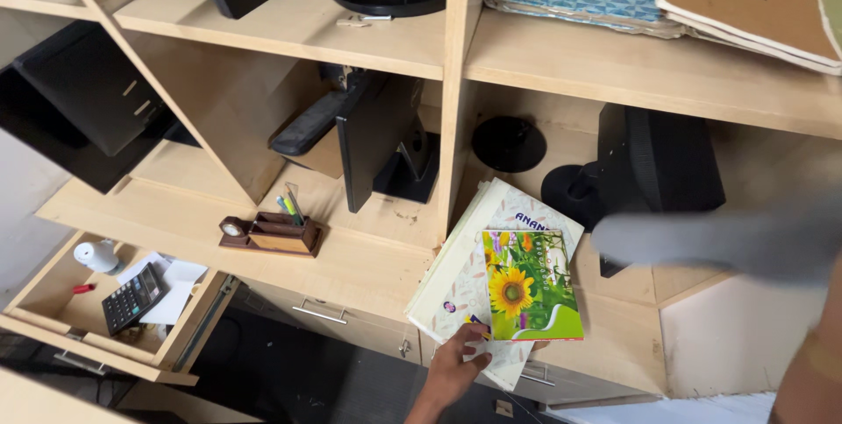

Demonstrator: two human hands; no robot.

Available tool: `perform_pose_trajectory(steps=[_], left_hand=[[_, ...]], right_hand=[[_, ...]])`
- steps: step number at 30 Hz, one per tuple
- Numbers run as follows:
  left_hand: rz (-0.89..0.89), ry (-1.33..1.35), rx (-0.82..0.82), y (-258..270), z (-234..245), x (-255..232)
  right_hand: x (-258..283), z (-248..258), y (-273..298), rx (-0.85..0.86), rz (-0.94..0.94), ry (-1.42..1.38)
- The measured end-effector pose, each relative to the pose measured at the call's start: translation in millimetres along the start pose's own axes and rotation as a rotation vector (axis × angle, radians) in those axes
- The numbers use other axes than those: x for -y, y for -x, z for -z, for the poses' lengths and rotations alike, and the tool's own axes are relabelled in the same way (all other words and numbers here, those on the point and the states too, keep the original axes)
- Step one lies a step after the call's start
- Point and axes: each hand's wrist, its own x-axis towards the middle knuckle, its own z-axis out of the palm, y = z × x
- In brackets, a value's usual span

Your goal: The person cleans various books and notebooks by wiping their covers and pages with a cloth before placing them onto shelves.

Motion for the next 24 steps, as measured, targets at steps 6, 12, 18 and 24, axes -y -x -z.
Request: perform_pose_trajectory(steps=[6, 12, 18, 24], left_hand=[[-0.104, 0.046, -0.028, -20.5, -11.2, 22.6], [-0.043, 0.029, -0.025, -30.5, -24.2, 27.6], [-0.087, 0.109, -0.075, -47.1, -43.2, 26.2], [0.094, 0.250, -0.112, -53.6, -54.9, 17.9]], right_hand=[[41.2, 21.7, 141.2, -0.003, -0.295, -0.073], [48.2, -44.7, 282.2, 0.338, -1.052, -0.538], [34.9, -90.5, 344.9, 0.847, -1.658, -0.642], [54.4, -105.6, 347.4, 0.831, -1.521, -0.937]])
